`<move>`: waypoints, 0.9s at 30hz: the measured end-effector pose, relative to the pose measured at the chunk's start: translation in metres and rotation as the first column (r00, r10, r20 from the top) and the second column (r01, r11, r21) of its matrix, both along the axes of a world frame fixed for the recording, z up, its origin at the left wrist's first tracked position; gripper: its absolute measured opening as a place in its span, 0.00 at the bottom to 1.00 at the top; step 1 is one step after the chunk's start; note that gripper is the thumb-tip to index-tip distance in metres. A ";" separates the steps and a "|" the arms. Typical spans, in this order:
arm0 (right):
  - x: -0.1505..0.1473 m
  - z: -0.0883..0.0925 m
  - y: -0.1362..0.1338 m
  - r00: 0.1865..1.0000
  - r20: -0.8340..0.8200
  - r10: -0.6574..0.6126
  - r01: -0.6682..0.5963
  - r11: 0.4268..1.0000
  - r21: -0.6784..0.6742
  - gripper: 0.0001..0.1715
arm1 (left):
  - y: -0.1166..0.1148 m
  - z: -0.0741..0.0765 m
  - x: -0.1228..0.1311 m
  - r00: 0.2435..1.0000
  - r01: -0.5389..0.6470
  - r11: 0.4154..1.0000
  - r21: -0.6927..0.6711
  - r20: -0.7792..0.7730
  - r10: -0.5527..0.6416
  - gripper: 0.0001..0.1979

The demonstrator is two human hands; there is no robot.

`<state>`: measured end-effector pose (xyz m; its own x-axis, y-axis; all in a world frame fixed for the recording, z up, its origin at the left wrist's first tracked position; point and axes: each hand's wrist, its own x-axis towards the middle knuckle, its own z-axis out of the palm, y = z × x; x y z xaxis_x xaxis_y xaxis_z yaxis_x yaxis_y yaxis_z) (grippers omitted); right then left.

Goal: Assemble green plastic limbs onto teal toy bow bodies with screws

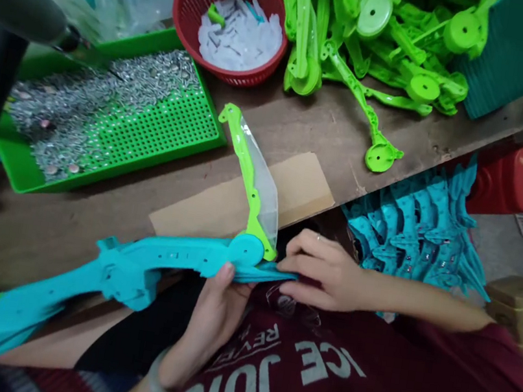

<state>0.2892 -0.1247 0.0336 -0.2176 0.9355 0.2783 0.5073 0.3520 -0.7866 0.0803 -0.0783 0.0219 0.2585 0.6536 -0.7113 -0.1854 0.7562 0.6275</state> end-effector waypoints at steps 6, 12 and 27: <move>-0.014 -0.019 -0.020 0.873 -0.486 -0.039 -0.169 0.911 -0.376 0.23 | -0.004 -0.005 -0.014 0.980 0.199 0.979 0.044 -0.034 -0.197 0.33; 0.006 -0.025 -0.003 0.915 -0.209 0.345 -0.392 0.883 -0.260 0.30 | -0.006 -0.005 -0.016 0.972 0.236 0.970 0.062 -0.028 -0.235 0.31; 0.046 -0.011 0.030 0.976 0.213 0.049 -0.111 0.951 0.290 0.13 | 0.003 0.014 0.000 0.995 0.073 0.996 -0.060 -0.060 -0.077 0.19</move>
<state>0.3352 -0.0948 0.0230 -0.3685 0.7935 0.4843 0.6043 0.6004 -0.5239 0.0804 -0.0749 0.0359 0.2590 0.5918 -0.7633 -0.0887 0.8015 0.5914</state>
